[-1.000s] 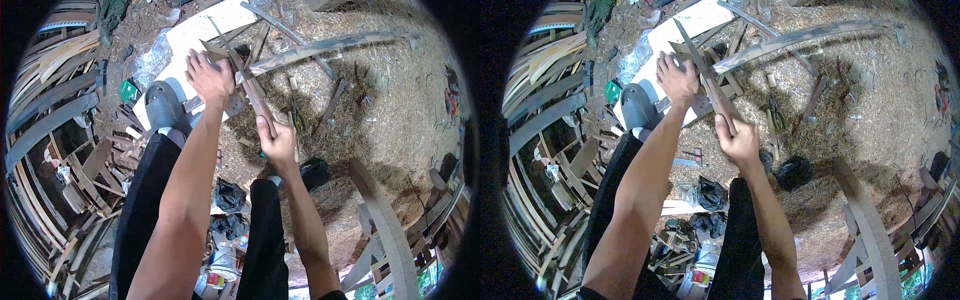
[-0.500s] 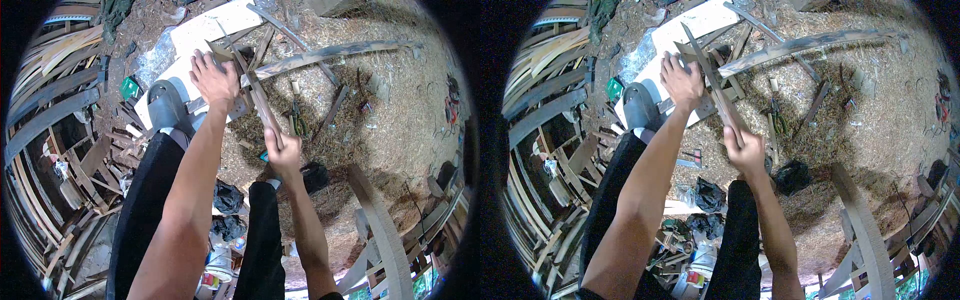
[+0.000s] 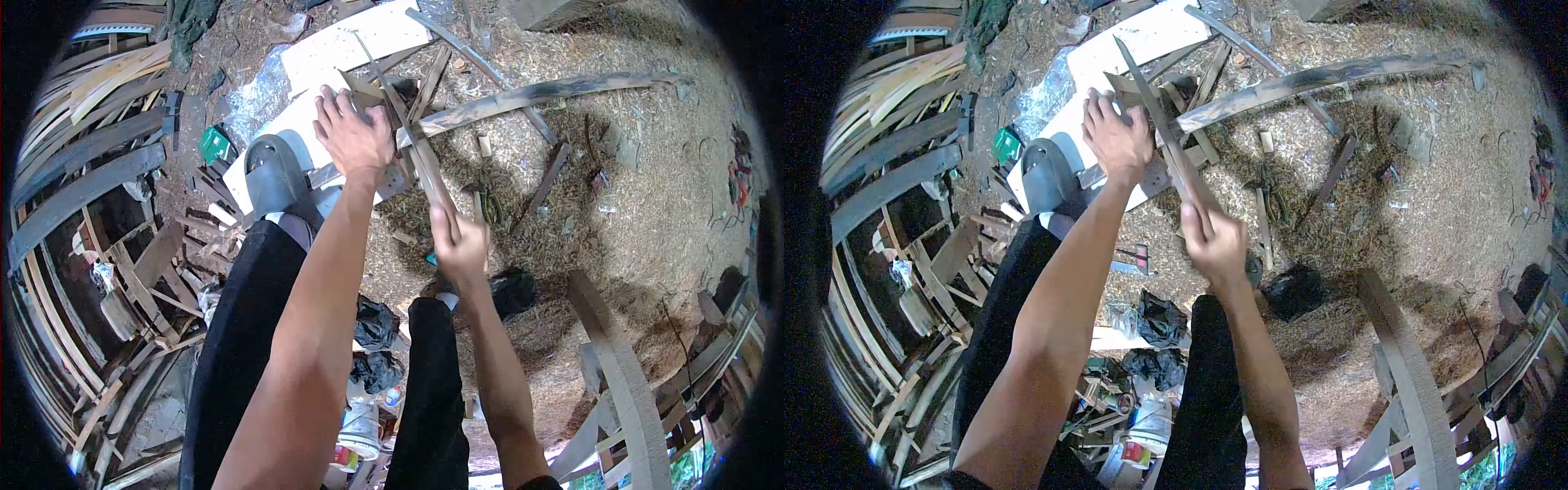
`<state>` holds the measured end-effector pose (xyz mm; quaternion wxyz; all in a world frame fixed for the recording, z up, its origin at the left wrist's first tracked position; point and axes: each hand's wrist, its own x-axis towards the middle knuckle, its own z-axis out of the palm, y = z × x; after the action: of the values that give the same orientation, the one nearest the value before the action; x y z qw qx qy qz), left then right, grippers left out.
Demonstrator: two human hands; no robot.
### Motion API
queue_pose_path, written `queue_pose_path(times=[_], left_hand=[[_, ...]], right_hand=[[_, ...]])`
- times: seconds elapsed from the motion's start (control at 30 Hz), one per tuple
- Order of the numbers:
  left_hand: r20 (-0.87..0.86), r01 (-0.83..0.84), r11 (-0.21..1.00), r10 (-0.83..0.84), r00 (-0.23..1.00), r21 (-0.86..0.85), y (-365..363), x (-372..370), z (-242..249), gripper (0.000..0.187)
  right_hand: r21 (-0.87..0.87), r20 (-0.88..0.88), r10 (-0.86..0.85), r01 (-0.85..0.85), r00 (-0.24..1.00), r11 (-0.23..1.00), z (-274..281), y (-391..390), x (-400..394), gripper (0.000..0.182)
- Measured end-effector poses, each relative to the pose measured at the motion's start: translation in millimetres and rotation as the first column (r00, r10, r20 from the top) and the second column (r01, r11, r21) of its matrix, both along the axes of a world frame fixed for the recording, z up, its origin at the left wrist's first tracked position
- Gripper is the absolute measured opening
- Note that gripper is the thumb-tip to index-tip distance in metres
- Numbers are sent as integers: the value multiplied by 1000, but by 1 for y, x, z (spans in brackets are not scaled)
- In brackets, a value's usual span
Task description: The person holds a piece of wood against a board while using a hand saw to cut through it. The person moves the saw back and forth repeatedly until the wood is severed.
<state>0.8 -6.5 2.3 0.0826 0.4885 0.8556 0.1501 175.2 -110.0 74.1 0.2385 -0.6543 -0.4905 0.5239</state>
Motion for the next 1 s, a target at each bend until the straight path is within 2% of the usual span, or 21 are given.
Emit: queue_pose_path(times=[0.07, 0.13, 0.2, 0.27, 0.37, 0.43, 0.53, 0.6, 0.73, 0.8, 0.83, 0.9, 0.97, 1.0], left_hand=[[6, 6, 1000, -6, 1000, -13, 1, 0, 2, 63], [18, -12, 1000, 12, 1000, -28, 1, 1, 5, 62], [25, -20, 1000, 20, 999, -15, -2, 2, 1, 62], [16, -21, 1000, 21, 1000, 6, 3, -3, 0, 61], [12, -20, 1000, 20, 1000, 8, 1, 1, 1, 60], [-29, -13, 999, 15, 999, 48, 1, 1, -5, 55], [-76, 7, 996, 0, 997, 85, 0, 0, -7, 48], [-89, 11, 998, -5, 996, 64, -1, -1, -5, 47], [14, -19, 999, 19, 1000, 41, 1, -1, 0, 58], [9, -13, 998, 12, 1000, 59, 1, -1, -3, 58], [16, -13, 998, 12, 1000, 56, 0, 1, -2, 58], [9, -10, 999, 9, 1000, 48, -3, 2, -4, 58], [-88, 11, 997, -4, 996, 73, -1, -1, -10, 52], [-88, 18, 997, -11, 996, 78, 0, -2, -9, 52]], right_hand=[[9, 23, -19, 19, 1000, 1000, -3, 0, -3, 39], [37, -36, -39, 40, 999, 999, -2, -36, 15, 33], [81, 18, -47, 45, 999, 996, 19, -74, 46, 24], [33, -11, 14, -14, 1000, 999, 23, -120, 85, 19], [-21, 15, -5, 5, 1000, 1000, 31, -103, 72, 19], [70, 65, 23, -28, 998, 997, 7, -75, 43, 26], [84, -21, -25, 27, 999, 996, 0, -4, -7, 35], [-14, 16, -2, 2, 1000, 1000, 6, 8, -10, 34], [47, -2, -114, 114, 994, 992, 40, -72, 42, 25], [-98, 61, 34, -28, 998, 995, 64, -105, 74, 19], [-102, 58, 37, -30, 998, 994, 65, -105, 72, 19], [-137, 177, 79, -55, 981, 989, 66, -102, 70, 20], [71, 30, -61, 59, 998, 996, 32, -71, 37, 26], [120, 43, -15, 10, 999, 993, 21, -45, 19, 29]])
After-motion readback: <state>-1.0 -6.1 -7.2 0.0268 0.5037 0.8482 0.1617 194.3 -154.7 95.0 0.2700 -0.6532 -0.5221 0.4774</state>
